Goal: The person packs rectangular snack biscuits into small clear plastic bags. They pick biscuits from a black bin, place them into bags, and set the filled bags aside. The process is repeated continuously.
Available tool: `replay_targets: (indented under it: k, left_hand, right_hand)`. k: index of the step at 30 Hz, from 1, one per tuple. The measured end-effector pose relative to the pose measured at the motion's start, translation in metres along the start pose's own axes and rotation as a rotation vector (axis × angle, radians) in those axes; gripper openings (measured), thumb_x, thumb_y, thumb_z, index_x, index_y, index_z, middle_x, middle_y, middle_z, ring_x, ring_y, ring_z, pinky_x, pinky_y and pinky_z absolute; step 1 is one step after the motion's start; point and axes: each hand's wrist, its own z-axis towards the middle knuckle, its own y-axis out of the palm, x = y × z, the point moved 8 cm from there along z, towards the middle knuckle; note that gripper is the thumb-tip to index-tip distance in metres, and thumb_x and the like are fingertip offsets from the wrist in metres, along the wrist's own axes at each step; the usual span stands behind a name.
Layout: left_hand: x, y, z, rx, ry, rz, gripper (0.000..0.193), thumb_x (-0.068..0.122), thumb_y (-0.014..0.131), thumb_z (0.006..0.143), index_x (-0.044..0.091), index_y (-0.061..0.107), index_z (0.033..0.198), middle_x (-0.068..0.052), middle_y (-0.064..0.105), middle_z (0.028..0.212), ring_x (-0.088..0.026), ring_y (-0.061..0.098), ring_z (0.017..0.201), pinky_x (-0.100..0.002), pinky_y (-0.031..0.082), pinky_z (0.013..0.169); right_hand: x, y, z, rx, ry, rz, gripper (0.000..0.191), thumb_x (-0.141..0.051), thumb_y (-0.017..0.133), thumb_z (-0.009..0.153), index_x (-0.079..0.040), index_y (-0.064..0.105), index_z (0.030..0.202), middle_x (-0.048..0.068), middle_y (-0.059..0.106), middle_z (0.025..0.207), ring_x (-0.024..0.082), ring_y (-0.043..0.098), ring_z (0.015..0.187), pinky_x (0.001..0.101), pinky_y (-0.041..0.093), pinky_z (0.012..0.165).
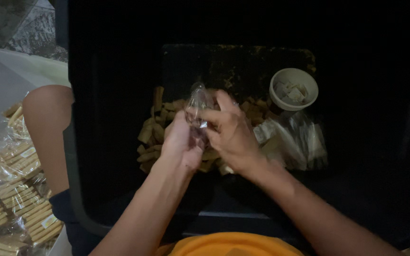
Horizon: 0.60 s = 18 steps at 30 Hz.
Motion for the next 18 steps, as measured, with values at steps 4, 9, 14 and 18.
replay_targets:
  k: [4, 9, 14, 18]
  left_hand:
    - [0.001, 0.026, -0.018, -0.388, -0.143, -0.297, 0.023, 0.030, 0.073, 0.098, 0.009, 0.070, 0.105, -0.002, 0.066, 0.104, -0.013, 0.065, 0.094, -0.022, 0.056, 0.090]
    - [0.014, 0.021, -0.030, -0.349, -0.134, -0.215, 0.025, 0.024, 0.084, 0.079, 0.008, 0.071, 0.095, -0.006, 0.071, 0.107, -0.017, 0.070, 0.104, -0.023, 0.062, 0.090]
    - [0.051, 0.008, -0.019, -0.271, 0.046, -0.335, 0.021, 0.017, 0.083, 0.082, 0.004, 0.071, 0.095, -0.010, 0.072, 0.102, -0.019, 0.071, 0.098, -0.030, 0.062, 0.092]
    - [0.078, -0.017, -0.009, -0.106, 0.077, -0.450, 0.014, 0.010, 0.081, 0.086, 0.006, 0.068, 0.089, -0.008, 0.072, 0.094, -0.019, 0.073, 0.093, -0.033, 0.065, 0.096]
  right_hand:
    - [0.034, -0.012, 0.009, 0.030, 0.406, 0.149, 0.029, -0.014, 0.072, 0.100, -0.020, 0.078, 0.127, 0.015, 0.066, 0.104, 0.026, 0.056, 0.099, 0.0417, 0.055, 0.085]
    - [0.007, -0.043, 0.028, 0.175, 0.035, 0.312, 0.036, 0.000, 0.068, 0.095, -0.013, 0.073, 0.128, 0.001, 0.066, 0.093, 0.007, 0.056, 0.079, 0.0236, 0.050, 0.071]
    - [0.013, -0.064, 0.034, 0.355, 0.040, 0.357, 0.043, 0.009, 0.058, 0.093, -0.013, 0.070, 0.128, -0.002, 0.066, 0.093, 0.003, 0.059, 0.071, 0.0199, 0.056, 0.061]
    - [0.055, -0.064, 0.042, 0.333, 0.045, 0.267, 0.042, 0.013, 0.054, 0.090, -0.007, 0.072, 0.123, 0.003, 0.068, 0.092, 0.009, 0.060, 0.074, 0.0267, 0.056, 0.066]
